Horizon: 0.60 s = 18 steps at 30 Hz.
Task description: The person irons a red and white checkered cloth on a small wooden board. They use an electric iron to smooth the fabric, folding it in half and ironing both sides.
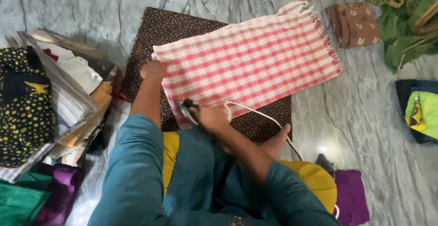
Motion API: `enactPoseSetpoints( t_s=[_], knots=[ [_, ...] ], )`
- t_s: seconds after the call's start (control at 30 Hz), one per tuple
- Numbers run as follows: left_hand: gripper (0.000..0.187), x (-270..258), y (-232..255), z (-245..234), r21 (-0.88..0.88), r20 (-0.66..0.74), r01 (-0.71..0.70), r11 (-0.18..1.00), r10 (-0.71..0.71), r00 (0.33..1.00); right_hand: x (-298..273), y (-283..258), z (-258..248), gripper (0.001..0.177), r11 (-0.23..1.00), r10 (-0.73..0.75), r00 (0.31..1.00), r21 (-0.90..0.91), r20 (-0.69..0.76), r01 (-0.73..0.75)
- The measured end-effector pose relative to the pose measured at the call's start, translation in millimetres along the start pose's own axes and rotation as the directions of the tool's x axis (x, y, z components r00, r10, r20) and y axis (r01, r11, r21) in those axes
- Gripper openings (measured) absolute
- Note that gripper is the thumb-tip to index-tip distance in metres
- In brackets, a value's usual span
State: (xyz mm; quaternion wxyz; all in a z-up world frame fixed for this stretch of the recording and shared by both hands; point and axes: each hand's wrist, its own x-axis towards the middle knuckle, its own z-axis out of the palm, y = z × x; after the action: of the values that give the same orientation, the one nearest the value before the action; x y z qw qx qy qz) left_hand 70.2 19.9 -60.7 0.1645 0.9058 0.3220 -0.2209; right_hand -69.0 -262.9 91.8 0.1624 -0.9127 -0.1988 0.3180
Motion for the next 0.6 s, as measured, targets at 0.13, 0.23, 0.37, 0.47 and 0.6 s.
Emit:
enactPoseSetpoints(
  t_s=[0.13, 0.23, 0.37, 0.47, 0.6],
  knots=[
    [0.067, -24.8, 21.9, -8.2, 0.066, -0.108, 0.031, 0.997, -0.023, 0.994, -4.9, 59.6, -23.9, 0.064, 0.991, 0.042, 0.988, -0.116, -0.147, -0.059],
    [0.057, -49.7, 44.3, -3.9, 0.439, -0.243, -0.069, 0.896, 0.192, 0.951, -14.4, 107.4, -32.1, 0.062, 0.985, 0.158, 0.833, 0.03, -0.531, -0.168],
    [0.089, -86.1, 73.8, -3.7, 0.123, 0.126, -0.577, 0.807, 0.564, 0.816, -12.5, 137.2, -41.3, 0.056, 0.937, 0.345, 0.744, 0.165, -0.572, -0.307],
    [0.079, -157.3, 101.0, -19.8, 0.047, 0.396, -0.713, 0.7, 0.642, 0.657, -13.3, 134.9, -42.5, 0.056, 0.935, 0.351, 0.749, 0.179, -0.562, -0.305],
    [0.069, -275.1, 86.1, -46.9, 0.045, 0.26, -0.773, 0.633, 0.74, 0.62, -22.3, 122.1, -32.3, 0.057, 0.943, 0.331, 0.774, 0.163, -0.54, -0.29]
  ],
)
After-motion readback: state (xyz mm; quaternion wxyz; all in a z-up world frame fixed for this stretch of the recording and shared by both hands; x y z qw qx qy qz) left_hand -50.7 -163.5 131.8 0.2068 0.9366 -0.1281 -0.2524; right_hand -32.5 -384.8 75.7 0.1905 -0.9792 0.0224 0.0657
